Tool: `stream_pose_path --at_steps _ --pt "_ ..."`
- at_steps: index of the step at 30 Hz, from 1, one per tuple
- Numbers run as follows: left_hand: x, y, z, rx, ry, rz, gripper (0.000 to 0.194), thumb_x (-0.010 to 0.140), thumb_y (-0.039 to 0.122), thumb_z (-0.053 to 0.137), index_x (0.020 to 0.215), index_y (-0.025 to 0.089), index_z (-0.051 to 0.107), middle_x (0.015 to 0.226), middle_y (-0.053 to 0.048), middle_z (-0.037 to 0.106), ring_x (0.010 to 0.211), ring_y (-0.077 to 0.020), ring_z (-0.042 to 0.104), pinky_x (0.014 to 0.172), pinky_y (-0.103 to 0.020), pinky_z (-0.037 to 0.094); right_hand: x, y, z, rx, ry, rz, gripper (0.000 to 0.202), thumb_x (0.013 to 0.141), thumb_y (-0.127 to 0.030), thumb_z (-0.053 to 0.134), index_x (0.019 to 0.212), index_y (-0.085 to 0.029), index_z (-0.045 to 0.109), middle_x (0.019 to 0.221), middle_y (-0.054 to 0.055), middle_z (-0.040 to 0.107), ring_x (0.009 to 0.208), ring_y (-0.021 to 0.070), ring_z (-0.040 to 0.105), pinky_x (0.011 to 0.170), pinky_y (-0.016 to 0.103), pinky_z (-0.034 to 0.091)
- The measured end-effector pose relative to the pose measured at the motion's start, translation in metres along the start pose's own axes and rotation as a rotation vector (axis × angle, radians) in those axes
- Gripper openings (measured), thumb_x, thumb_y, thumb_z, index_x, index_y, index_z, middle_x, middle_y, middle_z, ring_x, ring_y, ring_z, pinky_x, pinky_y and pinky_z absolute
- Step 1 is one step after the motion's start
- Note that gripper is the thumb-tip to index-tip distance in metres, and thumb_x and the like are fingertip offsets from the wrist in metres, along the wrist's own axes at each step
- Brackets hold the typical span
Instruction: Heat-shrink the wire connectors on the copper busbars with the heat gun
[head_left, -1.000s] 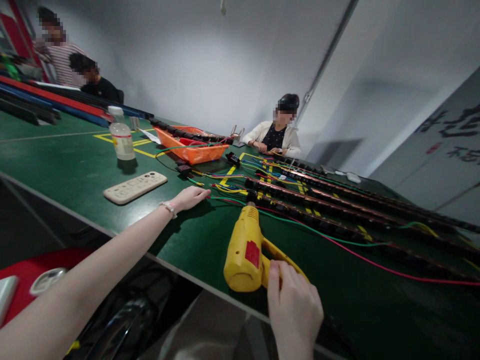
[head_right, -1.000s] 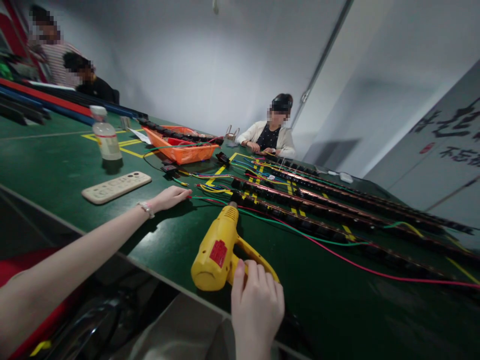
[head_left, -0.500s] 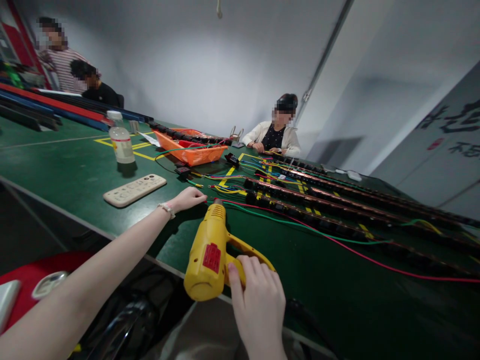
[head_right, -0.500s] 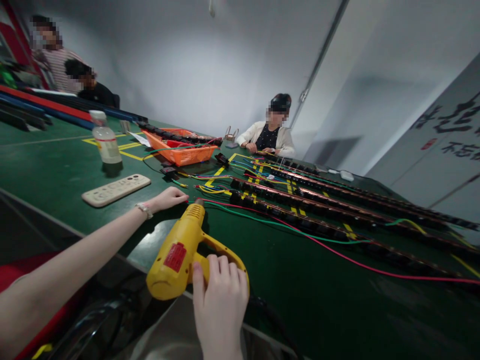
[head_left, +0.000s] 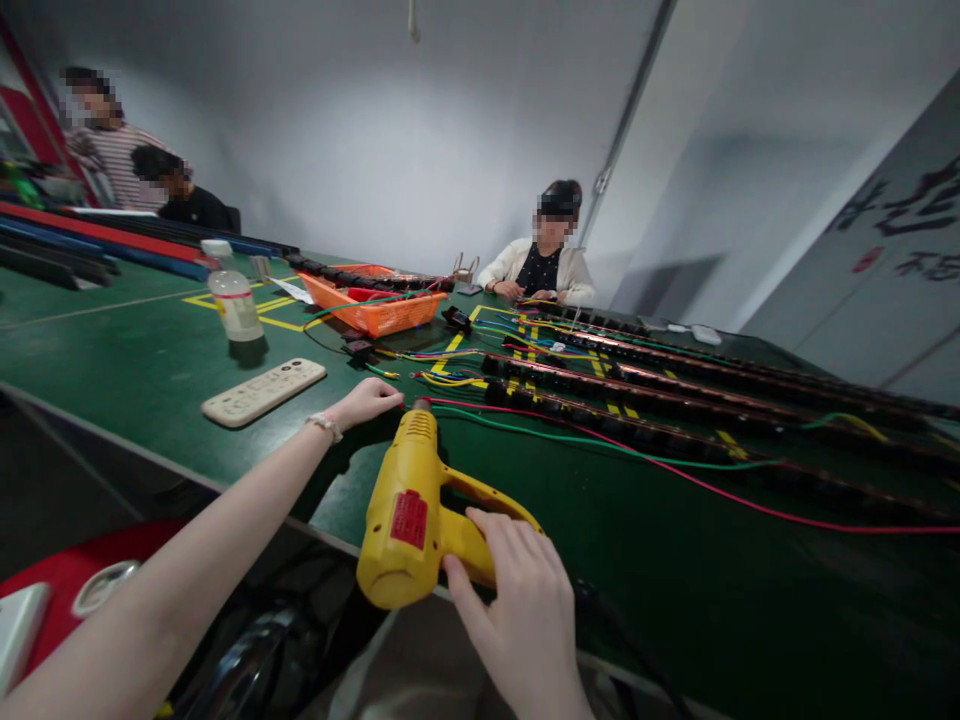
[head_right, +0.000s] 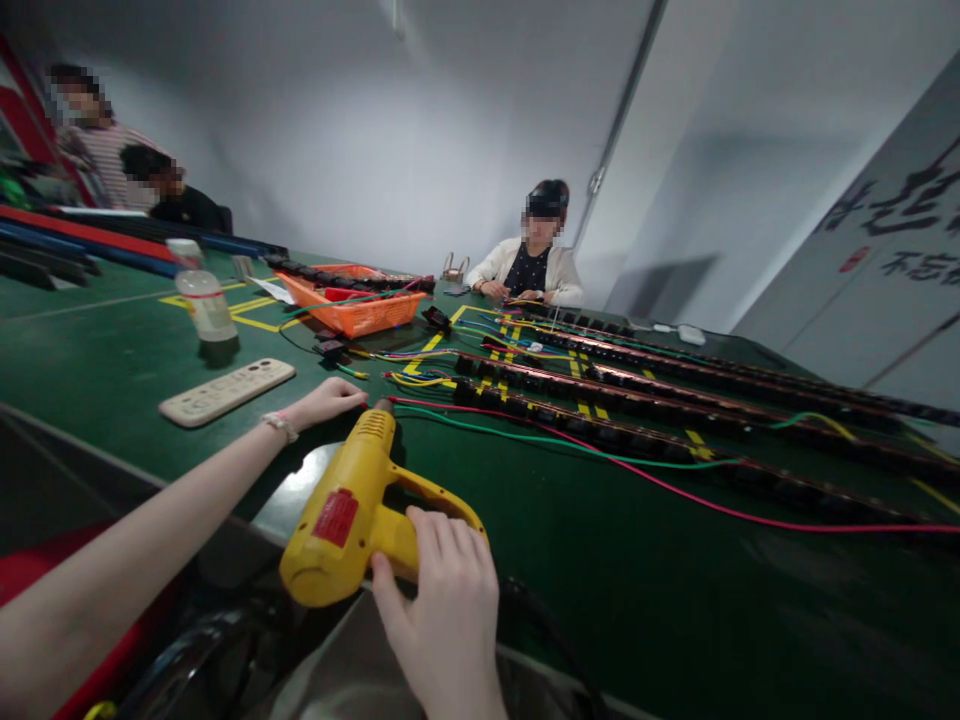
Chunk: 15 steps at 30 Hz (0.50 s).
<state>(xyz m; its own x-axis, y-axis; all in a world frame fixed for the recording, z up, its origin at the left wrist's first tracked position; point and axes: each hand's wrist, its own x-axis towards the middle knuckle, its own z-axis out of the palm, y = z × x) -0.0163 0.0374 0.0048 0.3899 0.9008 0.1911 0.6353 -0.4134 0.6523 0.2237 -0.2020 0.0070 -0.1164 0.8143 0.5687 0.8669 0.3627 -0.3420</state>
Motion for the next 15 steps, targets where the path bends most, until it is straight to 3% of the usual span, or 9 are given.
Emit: stream_pose_path --at_steps 3,9,15 --pt "-0.001 0.002 0.000 0.002 0.008 0.002 0.042 0.075 0.049 0.043 0.049 0.017 0.033 0.049 0.004 0.024 0.048 -0.0072 0.022 0.046 -0.024 0.016 -0.006 0.013 0.001 -0.080 0.138 0.006 0.040 0.077 -0.054 0.059 0.096 -0.019 0.059 0.087 0.003 0.063 0.086 0.0188 0.054 0.084 0.032 0.037" --pt "-0.002 0.002 -0.001 0.005 -0.008 -0.011 0.043 0.075 0.050 0.041 0.049 0.018 0.031 0.049 0.004 0.025 0.047 -0.0073 0.024 0.047 -0.024 0.018 -0.017 0.040 -0.015 -0.165 0.152 0.034 0.042 0.077 -0.060 0.054 0.090 -0.020 0.059 0.084 0.003 0.063 0.085 0.0198 0.055 0.082 0.033 0.036" --pt "-0.001 0.000 -0.003 0.021 -0.005 -0.027 0.040 0.076 0.048 0.041 0.050 0.017 0.036 0.049 0.005 0.026 0.047 -0.0078 0.026 0.048 -0.024 0.019 -0.035 0.073 -0.041 -0.184 0.185 0.120 0.035 0.091 -0.047 0.039 0.084 -0.020 0.060 0.081 0.003 0.063 0.082 0.0187 0.055 0.081 0.032 0.036"
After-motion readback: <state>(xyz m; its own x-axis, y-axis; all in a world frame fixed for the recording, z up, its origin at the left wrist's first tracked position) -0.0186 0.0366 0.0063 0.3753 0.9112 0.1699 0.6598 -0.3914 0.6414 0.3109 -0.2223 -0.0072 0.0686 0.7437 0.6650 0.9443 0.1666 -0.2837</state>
